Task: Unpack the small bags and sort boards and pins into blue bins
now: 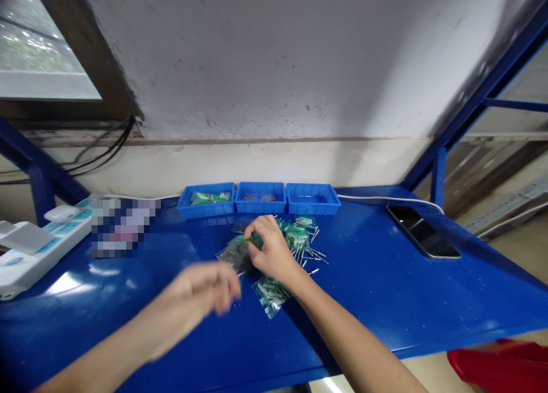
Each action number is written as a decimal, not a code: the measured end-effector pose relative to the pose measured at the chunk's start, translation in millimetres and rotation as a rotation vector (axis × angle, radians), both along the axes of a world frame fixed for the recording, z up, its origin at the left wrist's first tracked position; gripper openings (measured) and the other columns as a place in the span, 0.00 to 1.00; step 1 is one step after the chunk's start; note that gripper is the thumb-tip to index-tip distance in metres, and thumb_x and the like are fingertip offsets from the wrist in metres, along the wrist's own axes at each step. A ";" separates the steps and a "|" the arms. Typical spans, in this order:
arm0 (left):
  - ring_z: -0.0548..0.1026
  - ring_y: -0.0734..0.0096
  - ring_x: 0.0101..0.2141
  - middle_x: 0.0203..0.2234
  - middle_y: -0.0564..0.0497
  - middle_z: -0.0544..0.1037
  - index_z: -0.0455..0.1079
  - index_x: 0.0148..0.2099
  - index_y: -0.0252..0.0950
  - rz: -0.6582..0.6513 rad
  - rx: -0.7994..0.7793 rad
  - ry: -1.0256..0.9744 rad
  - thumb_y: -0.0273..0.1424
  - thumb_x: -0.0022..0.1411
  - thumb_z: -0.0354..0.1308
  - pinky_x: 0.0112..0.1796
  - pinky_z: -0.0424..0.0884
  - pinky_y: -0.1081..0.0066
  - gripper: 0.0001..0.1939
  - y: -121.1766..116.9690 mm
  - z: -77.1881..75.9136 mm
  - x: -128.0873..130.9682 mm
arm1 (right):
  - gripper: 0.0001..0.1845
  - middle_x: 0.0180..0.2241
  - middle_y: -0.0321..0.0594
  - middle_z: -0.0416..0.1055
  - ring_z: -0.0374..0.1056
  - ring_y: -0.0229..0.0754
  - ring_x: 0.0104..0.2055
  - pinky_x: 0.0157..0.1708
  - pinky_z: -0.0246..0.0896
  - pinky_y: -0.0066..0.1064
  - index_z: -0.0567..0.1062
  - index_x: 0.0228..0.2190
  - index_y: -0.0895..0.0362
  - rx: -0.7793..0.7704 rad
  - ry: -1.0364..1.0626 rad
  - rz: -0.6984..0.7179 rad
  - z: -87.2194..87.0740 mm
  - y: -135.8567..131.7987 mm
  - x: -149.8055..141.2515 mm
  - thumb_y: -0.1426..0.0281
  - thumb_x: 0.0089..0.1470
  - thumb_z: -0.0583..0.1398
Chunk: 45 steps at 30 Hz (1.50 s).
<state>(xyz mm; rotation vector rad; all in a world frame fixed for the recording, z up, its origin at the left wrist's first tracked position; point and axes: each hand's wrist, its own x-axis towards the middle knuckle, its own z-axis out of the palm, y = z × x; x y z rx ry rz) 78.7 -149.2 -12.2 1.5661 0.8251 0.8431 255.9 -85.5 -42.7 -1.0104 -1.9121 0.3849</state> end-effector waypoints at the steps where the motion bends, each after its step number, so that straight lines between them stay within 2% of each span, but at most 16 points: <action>1: 0.71 0.75 0.26 0.28 0.50 0.73 0.71 0.38 0.34 0.118 -0.096 -0.080 0.41 0.64 0.51 0.27 0.69 0.73 0.16 17.7 -2.7 -2.8 | 0.09 0.31 0.38 0.66 0.61 0.44 0.41 0.45 0.59 0.42 0.68 0.26 0.54 0.039 0.045 0.004 1.8 -2.4 -2.1 0.80 0.46 0.55; 4: 0.71 0.75 0.26 0.27 0.50 0.73 0.70 0.42 0.33 0.299 -0.406 -0.286 0.43 0.61 0.55 0.25 0.65 0.75 0.17 55.3 -11.3 -8.6 | 0.09 0.36 0.38 0.66 0.59 0.46 0.47 0.51 0.56 0.45 0.69 0.23 0.53 0.157 0.035 0.048 4.3 -11.0 -8.0 0.80 0.47 0.56; 7: 0.73 0.72 0.34 0.34 0.48 0.75 0.67 0.47 0.34 0.213 -0.436 -0.321 0.35 0.57 0.62 0.31 0.67 0.75 0.17 63.7 -19.5 -10.0 | 0.11 0.45 0.40 0.61 0.54 0.48 0.53 0.53 0.52 0.47 0.72 0.24 0.53 0.213 -0.064 0.074 3.1 -19.3 -12.7 0.81 0.46 0.56; 11: 0.73 0.71 0.36 0.35 0.51 0.75 0.65 0.45 0.38 0.310 -0.169 -0.316 0.30 0.56 0.61 0.37 0.69 0.73 0.14 57.0 -29.8 -13.6 | 0.14 0.49 0.43 0.55 0.50 0.51 0.56 0.53 0.50 0.49 0.75 0.32 0.52 0.041 -0.068 -0.014 2.6 -25.2 -16.9 0.80 0.46 0.56; 15: 0.72 0.66 0.41 0.37 0.49 0.74 0.67 0.33 0.37 0.285 0.322 -0.049 0.24 0.58 0.57 0.43 0.68 0.65 0.03 52.3 -38.6 -20.6 | 0.07 0.42 0.44 0.58 0.58 0.47 0.49 0.49 0.56 0.43 0.75 0.30 0.56 -0.257 0.118 0.057 2.9 -23.1 -19.6 0.68 0.54 0.57; 18: 0.66 0.61 0.50 0.44 0.48 0.69 0.72 0.31 0.39 0.218 0.650 0.202 0.19 0.57 0.53 0.50 0.63 0.60 0.11 47.9 -41.7 -21.7 | 0.16 0.34 0.40 0.60 0.62 0.40 0.38 0.37 0.60 0.33 0.72 0.23 0.57 -0.366 0.272 0.023 -0.6 -18.6 -21.6 0.63 0.58 0.54; 20: 0.59 0.57 0.54 0.50 0.47 0.61 0.74 0.33 0.42 0.280 0.685 0.322 0.19 0.56 0.52 0.51 0.60 0.58 0.13 44.9 -42.0 -21.1 | 0.15 0.30 0.38 0.60 0.61 0.38 0.33 0.32 0.59 0.31 0.72 0.22 0.57 -0.344 0.312 -0.039 -3.1 -16.3 -21.9 0.64 0.57 0.55; 22: 0.55 0.54 0.56 0.52 0.47 0.55 0.75 0.37 0.44 0.331 0.598 0.362 0.24 0.57 0.54 0.52 0.58 0.56 0.11 43.4 -41.3 -20.9 | 0.11 0.27 0.36 0.61 0.60 0.37 0.30 0.31 0.58 0.31 0.74 0.26 0.56 -0.278 0.315 -0.048 -3.9 -15.6 -20.9 0.67 0.57 0.56; 24: 0.58 0.55 0.54 0.49 0.46 0.58 0.74 0.41 0.43 0.303 0.427 0.289 0.32 0.59 0.56 0.51 0.60 0.58 0.09 43.8 -39.8 -21.1 | 0.08 0.27 0.36 0.62 0.61 0.37 0.30 0.31 0.59 0.32 0.76 0.33 0.55 -0.184 0.296 -0.020 -3.4 -16.4 -19.4 0.69 0.57 0.56; 28: 0.66 0.70 0.31 0.32 0.48 0.67 0.69 0.39 0.37 0.241 -0.108 -0.077 0.46 0.66 0.40 0.31 0.65 0.70 0.23 47.7 -37.0 -20.0 | 0.14 0.33 0.39 0.62 0.63 0.38 0.35 0.33 0.61 0.32 0.76 0.41 0.51 -0.007 0.196 0.086 -4.7 -20.0 -18.8 0.76 0.56 0.55; 31: 0.62 0.77 0.23 0.26 0.53 0.64 0.66 0.38 0.36 0.294 -0.226 -0.137 0.44 0.64 0.48 0.25 0.60 0.76 0.16 49.6 -36.3 -19.2 | 0.18 0.40 0.42 0.59 0.62 0.40 0.40 0.35 0.62 0.33 0.77 0.38 0.51 0.031 0.124 0.126 -7.7 -21.3 -19.9 0.79 0.55 0.52; 35: 0.66 0.74 0.28 0.29 0.53 0.67 0.65 0.39 0.37 0.411 0.200 0.065 0.32 0.62 0.54 0.29 0.64 0.74 0.05 49.8 -37.0 -24.2 | 0.12 0.46 0.45 0.56 0.58 0.44 0.49 0.45 0.60 0.38 0.76 0.36 0.54 -0.121 0.119 0.052 -2.0 -20.3 -18.6 0.76 0.53 0.55; 37: 0.68 0.71 0.33 0.34 0.51 0.67 0.66 0.37 0.38 0.423 0.475 0.202 0.27 0.61 0.52 0.35 0.66 0.71 0.03 48.8 -37.8 -26.9 | 0.08 0.39 0.42 0.60 0.60 0.42 0.43 0.43 0.60 0.36 0.75 0.29 0.56 -0.273 0.152 0.108 3.5 -19.6 -17.9 0.69 0.55 0.56; 39: 0.69 0.69 0.39 0.40 0.49 0.65 0.68 0.35 0.38 0.403 0.674 0.303 0.22 0.60 0.50 0.40 0.66 0.68 0.07 46.9 -39.0 -27.4 | 0.16 0.28 0.36 0.58 0.59 0.37 0.32 0.34 0.59 0.30 0.70 0.22 0.58 -0.417 0.201 0.179 6.2 -19.4 -18.9 0.63 0.57 0.55; 42: 0.69 0.68 0.41 0.45 0.48 0.61 0.68 0.35 0.39 0.405 0.750 0.394 0.21 0.59 0.49 0.43 0.67 0.66 0.10 43.9 -40.9 -24.2 | 0.19 0.19 0.30 0.51 0.50 0.32 0.22 0.22 0.49 0.26 0.65 0.19 0.57 -0.550 0.287 0.155 3.9 -18.3 -22.7 0.59 0.56 0.54; 45: 0.70 0.66 0.41 0.46 0.47 0.64 0.65 0.47 0.41 0.389 0.641 0.497 0.27 0.61 0.52 0.41 0.69 0.66 0.11 44.6 -41.4 -22.0 | 0.13 0.19 0.31 0.58 0.53 0.33 0.20 0.20 0.50 0.27 0.69 0.24 0.58 -0.446 0.367 -0.007 5.9 -11.8 -22.5 0.62 0.54 0.56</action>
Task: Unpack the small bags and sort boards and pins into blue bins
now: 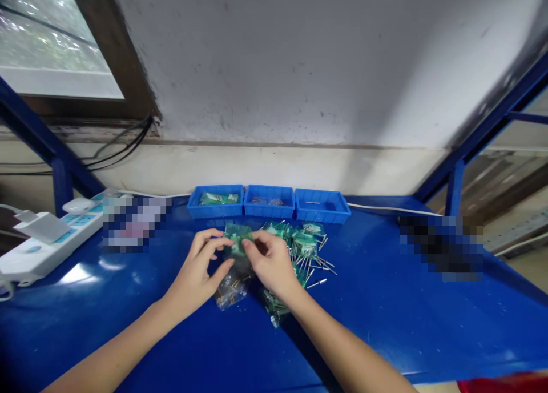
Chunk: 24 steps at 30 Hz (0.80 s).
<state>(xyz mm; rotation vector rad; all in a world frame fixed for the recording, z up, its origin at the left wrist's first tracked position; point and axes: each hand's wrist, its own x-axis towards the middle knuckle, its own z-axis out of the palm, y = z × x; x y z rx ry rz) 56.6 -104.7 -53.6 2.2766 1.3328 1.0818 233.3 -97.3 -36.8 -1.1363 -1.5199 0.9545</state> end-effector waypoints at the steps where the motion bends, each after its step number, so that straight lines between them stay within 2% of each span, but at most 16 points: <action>1: 0.71 0.66 0.40 0.42 0.47 0.68 0.63 0.50 0.41 0.009 -0.060 0.028 0.30 0.62 0.52 0.39 0.69 0.66 0.13 1.3 0.4 -0.5 | 0.11 0.21 0.33 0.63 0.56 0.34 0.22 0.22 0.53 0.28 0.70 0.26 0.58 0.097 0.005 -0.104 4.3 4.2 1.6 0.63 0.53 0.57; 3: 0.72 0.66 0.36 0.33 0.51 0.72 0.64 0.48 0.41 0.031 -0.162 0.098 0.35 0.63 0.50 0.36 0.69 0.66 0.11 4.9 1.7 -3.3 | 0.07 0.26 0.37 0.68 0.62 0.37 0.27 0.27 0.59 0.31 0.72 0.31 0.57 0.371 -0.003 -0.336 19.2 15.6 5.7 0.66 0.53 0.57; 5: 0.73 0.65 0.33 0.28 0.53 0.73 0.67 0.42 0.41 0.067 -0.214 0.177 0.40 0.63 0.50 0.33 0.67 0.67 0.11 8.3 3.1 -7.2 | 0.06 0.31 0.39 0.70 0.64 0.39 0.32 0.33 0.61 0.33 0.72 0.34 0.55 0.663 -0.058 -0.529 38.2 30.7 8.0 0.69 0.54 0.57; 7: 0.72 0.64 0.33 0.30 0.53 0.74 0.68 0.41 0.41 0.087 -0.231 0.234 0.45 0.60 0.52 0.32 0.66 0.67 0.15 10.0 3.9 -10.1 | 0.08 0.34 0.41 0.71 0.65 0.41 0.37 0.38 0.60 0.36 0.72 0.38 0.55 0.864 -0.186 -0.610 53.6 47.3 5.7 0.71 0.56 0.55; 8: 0.72 0.64 0.34 0.31 0.53 0.74 0.68 0.42 0.41 0.086 -0.236 0.250 0.47 0.58 0.54 0.32 0.66 0.67 0.17 10.1 4.0 -10.6 | 0.09 0.36 0.42 0.71 0.65 0.42 0.40 0.40 0.59 0.37 0.72 0.39 0.55 0.903 -0.293 -0.576 57.7 55.1 2.8 0.72 0.56 0.54; 10: 0.72 0.62 0.36 0.33 0.52 0.75 0.68 0.43 0.41 0.060 -0.245 0.272 0.48 0.55 0.56 0.33 0.66 0.67 0.19 8.9 3.8 -10.1 | 0.10 0.36 0.44 0.72 0.63 0.46 0.45 0.44 0.57 0.41 0.74 0.39 0.55 0.859 -0.589 -0.371 56.0 66.7 -4.4 0.71 0.57 0.54; 12: 0.72 0.62 0.37 0.34 0.52 0.75 0.68 0.42 0.41 0.036 -0.252 0.280 0.45 0.54 0.58 0.33 0.66 0.68 0.17 7.4 3.5 -8.3 | 0.10 0.36 0.45 0.73 0.61 0.51 0.50 0.45 0.54 0.44 0.75 0.38 0.55 0.711 -0.859 -0.125 42.9 69.6 -10.0 0.68 0.57 0.55; 13: 0.72 0.63 0.37 0.34 0.52 0.75 0.69 0.41 0.41 0.031 -0.261 0.279 0.43 0.54 0.58 0.33 0.66 0.68 0.15 6.9 3.4 -7.4 | 0.11 0.36 0.46 0.73 0.59 0.53 0.51 0.45 0.53 0.44 0.76 0.38 0.55 0.631 -0.930 -0.046 33.8 67.3 -11.1 0.66 0.56 0.56; 15: 0.73 0.65 0.35 0.34 0.52 0.75 0.69 0.39 0.41 0.029 -0.292 0.267 0.37 0.55 0.57 0.31 0.65 0.70 0.09 6.9 3.3 -6.5 | 0.12 0.36 0.45 0.73 0.60 0.52 0.50 0.44 0.54 0.43 0.76 0.39 0.56 0.509 -0.922 -0.008 15.3 56.6 -9.3 0.65 0.57 0.56; 18: 0.73 0.68 0.29 0.29 0.54 0.75 0.68 0.38 0.41 0.027 -0.341 0.248 0.33 0.58 0.54 0.27 0.62 0.71 0.06 7.9 3.5 -7.2 | 0.13 0.32 0.43 0.73 0.63 0.46 0.41 0.41 0.56 0.38 0.76 0.38 0.58 0.423 -0.766 -0.029 -3.5 34.1 -0.3 0.67 0.58 0.54; 22: 0.71 0.67 0.25 0.25 0.54 0.74 0.66 0.35 0.40 0.020 -0.387 0.251 0.42 0.56 0.56 0.23 0.56 0.72 0.11 7.2 5.5 -8.7 | 0.12 0.27 0.41 0.72 0.63 0.43 0.35 0.38 0.57 0.36 0.76 0.36 0.58 0.399 -0.641 0.066 -7.0 15.0 6.7 0.68 0.57 0.54; 24: 0.70 0.68 0.24 0.25 0.55 0.73 0.65 0.33 0.40 -0.030 -0.434 0.222 0.42 0.53 0.59 0.22 0.56 0.73 0.12 7.0 6.6 -9.1 | 0.12 0.27 0.41 0.72 0.63 0.43 0.34 0.37 0.57 0.36 0.76 0.37 0.57 0.397 -0.598 0.068 -5.3 12.2 5.4 0.68 0.57 0.54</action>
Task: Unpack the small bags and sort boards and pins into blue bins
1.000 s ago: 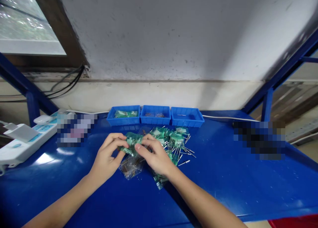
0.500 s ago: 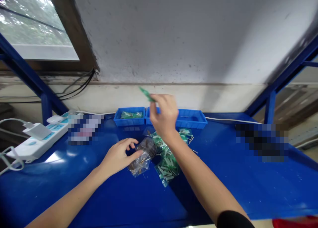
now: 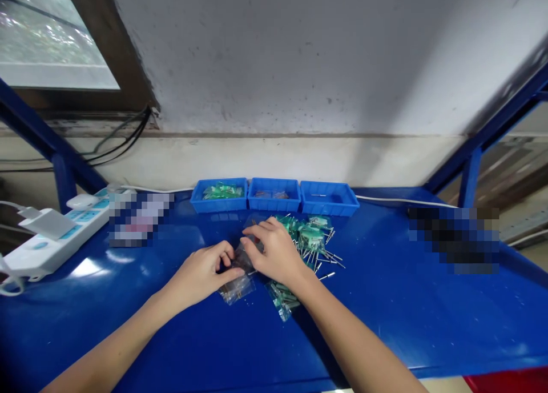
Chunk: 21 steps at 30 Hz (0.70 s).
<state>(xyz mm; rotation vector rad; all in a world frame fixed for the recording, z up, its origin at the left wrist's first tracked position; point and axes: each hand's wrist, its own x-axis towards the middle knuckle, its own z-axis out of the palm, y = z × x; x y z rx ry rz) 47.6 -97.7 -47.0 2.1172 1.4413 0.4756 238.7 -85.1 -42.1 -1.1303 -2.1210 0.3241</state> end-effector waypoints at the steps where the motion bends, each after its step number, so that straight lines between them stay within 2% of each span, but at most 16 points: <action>1: 0.69 0.70 0.23 0.24 0.56 0.73 0.65 0.33 0.40 -0.017 -0.034 -0.040 0.40 0.54 0.59 0.22 0.56 0.73 0.11 0.4 0.4 -0.2 | 0.12 0.27 0.41 0.73 0.64 0.43 0.34 0.37 0.56 0.36 0.76 0.37 0.57 -0.002 0.013 0.003 0.7 -0.6 -1.3 0.68 0.57 0.54; 4: 0.67 0.73 0.21 0.21 0.59 0.69 0.64 0.42 0.39 0.017 -0.051 -0.219 0.34 0.57 0.56 0.24 0.59 0.74 0.10 3.5 1.9 -1.7 | 0.12 0.26 0.40 0.72 0.64 0.42 0.33 0.37 0.56 0.36 0.76 0.37 0.57 -0.037 0.051 0.017 1.3 -2.4 -6.0 0.67 0.57 0.54; 7: 0.65 0.75 0.22 0.24 0.58 0.66 0.61 0.50 0.39 0.129 0.151 -0.338 0.31 0.59 0.54 0.27 0.63 0.73 0.15 6.3 4.5 -4.3 | 0.13 0.22 0.35 0.68 0.61 0.38 0.25 0.30 0.55 0.31 0.74 0.34 0.56 -0.220 0.195 -0.017 1.6 -6.3 -11.4 0.62 0.59 0.53; 9: 0.66 0.75 0.25 0.27 0.56 0.66 0.64 0.47 0.38 0.140 0.322 -0.355 0.29 0.61 0.53 0.31 0.65 0.73 0.12 5.8 5.8 -5.1 | 0.17 0.19 0.32 0.64 0.58 0.35 0.21 0.24 0.52 0.28 0.70 0.30 0.56 -0.392 0.346 -0.049 2.4 -9.6 -15.7 0.58 0.59 0.51; 11: 0.67 0.75 0.29 0.30 0.53 0.67 0.68 0.42 0.38 0.084 0.439 -0.357 0.27 0.62 0.52 0.33 0.65 0.73 0.07 3.4 5.8 -4.0 | 0.19 0.19 0.31 0.63 0.58 0.34 0.21 0.23 0.52 0.27 0.67 0.27 0.56 -0.537 0.491 -0.035 3.2 -12.5 -20.4 0.55 0.59 0.51; 15: 0.69 0.71 0.34 0.32 0.51 0.68 0.70 0.37 0.38 -0.080 0.478 -0.335 0.24 0.64 0.50 0.37 0.67 0.71 0.08 -1.9 2.2 0.9 | 0.15 0.21 0.31 0.63 0.60 0.34 0.24 0.26 0.55 0.26 0.65 0.26 0.56 -0.688 0.747 0.058 2.1 -14.7 -27.7 0.57 0.55 0.56; 18: 0.68 0.67 0.38 0.33 0.50 0.68 0.71 0.38 0.39 -0.071 0.458 -0.291 0.27 0.62 0.52 0.40 0.66 0.67 0.06 -2.8 1.4 2.8 | 0.12 0.24 0.32 0.62 0.60 0.33 0.25 0.26 0.56 0.26 0.64 0.27 0.56 -0.624 0.816 0.028 -2.1 -13.5 -28.6 0.61 0.52 0.58; 21: 0.68 0.64 0.40 0.34 0.49 0.71 0.72 0.40 0.40 -0.002 0.292 -0.337 0.34 0.61 0.54 0.42 0.65 0.64 0.07 -0.8 3.9 2.5 | 0.04 0.26 0.34 0.64 0.61 0.35 0.27 0.27 0.58 0.28 0.65 0.31 0.55 -0.368 0.662 -0.056 -5.9 -13.1 -25.2 0.67 0.54 0.56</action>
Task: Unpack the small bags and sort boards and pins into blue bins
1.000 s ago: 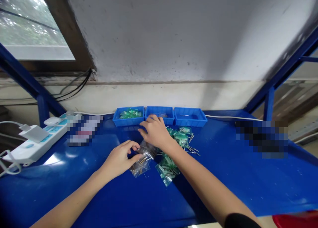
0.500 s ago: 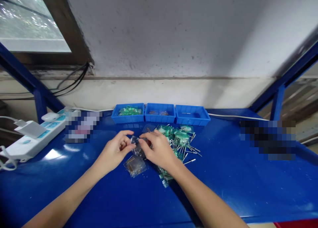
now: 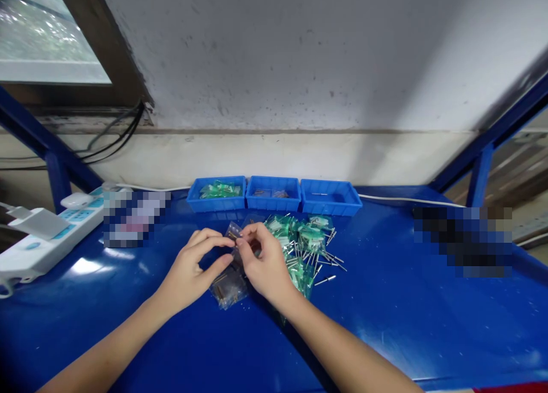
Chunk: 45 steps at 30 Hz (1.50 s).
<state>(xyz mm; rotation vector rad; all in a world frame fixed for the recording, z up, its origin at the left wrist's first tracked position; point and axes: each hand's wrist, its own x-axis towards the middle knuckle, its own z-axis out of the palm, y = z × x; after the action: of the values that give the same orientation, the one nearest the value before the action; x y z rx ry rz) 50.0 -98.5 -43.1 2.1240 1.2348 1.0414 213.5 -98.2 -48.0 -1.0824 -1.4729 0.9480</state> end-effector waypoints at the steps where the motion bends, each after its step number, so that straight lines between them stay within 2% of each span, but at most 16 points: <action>1: 0.69 0.64 0.38 0.33 0.49 0.72 0.72 0.40 0.40 -0.001 -0.108 -0.069 0.37 0.63 0.52 0.40 0.66 0.65 0.10 1.1 0.8 -0.3 | 0.02 0.28 0.35 0.66 0.62 0.37 0.29 0.29 0.59 0.29 0.66 0.33 0.55 0.098 -0.094 -0.028 -0.7 -0.5 1.5 0.70 0.55 0.55; 4: 0.70 0.67 0.31 0.27 0.48 0.72 0.71 0.37 0.35 0.002 -0.422 -0.335 0.44 0.66 0.44 0.32 0.67 0.69 0.21 4.9 0.7 -1.1 | 0.07 0.33 0.40 0.68 0.64 0.41 0.36 0.38 0.60 0.35 0.68 0.34 0.54 0.371 -0.336 -0.014 -1.7 -3.7 4.9 0.76 0.55 0.53; 7: 0.70 0.70 0.29 0.27 0.51 0.72 0.69 0.37 0.34 0.022 -0.469 -0.424 0.41 0.62 0.52 0.32 0.66 0.71 0.15 7.3 -2.4 -2.0 | 0.12 0.42 0.44 0.65 0.62 0.45 0.45 0.44 0.60 0.39 0.72 0.34 0.54 0.477 -0.423 0.020 -3.2 -6.9 4.6 0.80 0.52 0.52; 10: 0.71 0.72 0.29 0.29 0.52 0.73 0.68 0.38 0.37 0.085 -0.250 -0.324 0.34 0.59 0.57 0.33 0.67 0.71 0.07 6.2 -4.7 -2.7 | 0.14 0.48 0.47 0.59 0.60 0.47 0.50 0.45 0.61 0.40 0.73 0.37 0.55 0.395 -0.411 -0.011 -3.7 -7.0 3.4 0.80 0.50 0.54; 13: 0.70 0.72 0.30 0.29 0.52 0.72 0.69 0.37 0.37 0.073 0.073 -0.126 0.29 0.59 0.57 0.34 0.67 0.71 0.02 3.0 -4.6 -3.0 | 0.12 0.46 0.48 0.60 0.60 0.47 0.50 0.48 0.60 0.41 0.73 0.40 0.57 0.273 -0.333 -0.014 0.2 -4.6 4.2 0.74 0.52 0.56; 16: 0.70 0.70 0.33 0.31 0.51 0.71 0.69 0.35 0.37 -0.012 0.259 0.015 0.25 0.60 0.53 0.36 0.68 0.69 0.05 1.2 -4.2 -3.1 | 0.12 0.35 0.42 0.68 0.67 0.41 0.37 0.39 0.64 0.35 0.73 0.38 0.56 0.069 -0.191 0.125 3.7 -3.0 4.2 0.65 0.58 0.53; 19: 0.69 0.68 0.36 0.32 0.50 0.71 0.70 0.36 0.38 -0.036 0.269 0.121 0.23 0.60 0.51 0.39 0.68 0.67 0.08 2.2 -5.1 -2.8 | 0.12 0.30 0.38 0.72 0.66 0.38 0.29 0.29 0.63 0.30 0.73 0.39 0.57 -0.016 -0.146 0.142 0.9 -2.8 1.2 0.64 0.58 0.54; 24: 0.68 0.62 0.41 0.37 0.49 0.72 0.69 0.40 0.39 0.028 0.127 0.219 0.31 0.61 0.53 0.42 0.67 0.63 0.06 4.4 -8.1 -3.6 | 0.09 0.31 0.39 0.73 0.67 0.39 0.29 0.30 0.63 0.32 0.74 0.37 0.55 0.389 -0.361 -0.112 8.5 3.4 13.3 0.73 0.56 0.54; 27: 0.68 0.58 0.42 0.38 0.47 0.73 0.69 0.45 0.39 0.109 0.051 0.313 0.42 0.61 0.53 0.39 0.67 0.62 0.15 4.1 -9.9 -5.8 | 0.10 0.33 0.41 0.73 0.67 0.42 0.32 0.34 0.63 0.36 0.72 0.39 0.53 0.625 -0.358 -0.427 36.1 14.1 41.8 0.74 0.54 0.57; 29: 0.68 0.55 0.41 0.39 0.46 0.73 0.70 0.46 0.38 0.125 0.008 0.386 0.46 0.59 0.53 0.37 0.67 0.61 0.20 3.2 -10.9 -6.6 | 0.12 0.34 0.39 0.72 0.66 0.41 0.31 0.33 0.63 0.36 0.71 0.40 0.51 0.907 -0.327 -0.726 55.6 25.2 62.9 0.74 0.52 0.60; 31: 0.69 0.54 0.40 0.39 0.46 0.73 0.71 0.45 0.37 0.126 -0.048 0.434 0.47 0.57 0.54 0.36 0.67 0.61 0.21 2.2 -11.2 -6.0 | 0.11 0.36 0.40 0.71 0.67 0.43 0.36 0.37 0.63 0.39 0.71 0.40 0.51 1.043 -0.382 -0.887 65.3 38.1 78.2 0.73 0.53 0.60; 33: 0.70 0.54 0.41 0.39 0.46 0.73 0.71 0.44 0.38 0.122 -0.112 0.446 0.44 0.58 0.54 0.35 0.67 0.62 0.18 1.9 -10.9 -4.7 | 0.09 0.39 0.43 0.71 0.65 0.47 0.43 0.43 0.60 0.44 0.72 0.39 0.52 0.975 -0.590 -0.838 59.8 49.4 83.8 0.72 0.54 0.59; 37: 0.73 0.59 0.37 0.34 0.49 0.74 0.71 0.38 0.39 0.123 -0.178 0.379 0.37 0.58 0.55 0.33 0.66 0.66 0.09 5.3 -9.8 -3.7 | 0.11 0.42 0.50 0.70 0.56 0.59 0.53 0.44 0.56 0.51 0.76 0.38 0.55 0.567 -0.927 -0.486 18.2 52.6 69.9 0.67 0.52 0.60; 40: 0.72 0.66 0.28 0.26 0.53 0.73 0.68 0.33 0.39 0.122 -0.243 0.258 0.35 0.57 0.56 0.27 0.64 0.71 0.05 8.7 -8.6 -3.6 | 0.12 0.35 0.47 0.72 0.61 0.55 0.47 0.43 0.57 0.46 0.77 0.38 0.57 0.411 -0.866 -0.297 -1.5 39.0 51.6 0.65 0.55 0.57; 43: 0.67 0.74 0.21 0.21 0.57 0.69 0.64 0.33 0.38 0.085 -0.277 0.063 0.33 0.60 0.53 0.23 0.61 0.75 0.05 8.8 -7.3 -2.0 | 0.15 0.25 0.40 0.70 0.65 0.44 0.32 0.33 0.59 0.35 0.75 0.40 0.57 0.238 -0.676 -0.121 0.3 23.2 34.7 0.62 0.58 0.53; 45: 0.65 0.76 0.21 0.21 0.57 0.68 0.63 0.33 0.37 0.074 -0.203 -0.012 0.31 0.61 0.52 0.24 0.61 0.76 0.05 7.0 -7.0 -0.7 | 0.17 0.20 0.35 0.67 0.62 0.38 0.24 0.25 0.55 0.29 0.75 0.38 0.56 0.077 -0.518 0.003 4.8 15.1 24.9 0.59 0.60 0.51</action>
<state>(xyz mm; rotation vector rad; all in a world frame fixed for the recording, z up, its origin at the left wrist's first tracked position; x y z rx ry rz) 49.3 -91.4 -50.1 1.9290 1.3608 0.9152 238.4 -83.1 -43.3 -1.3307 -1.9094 0.6277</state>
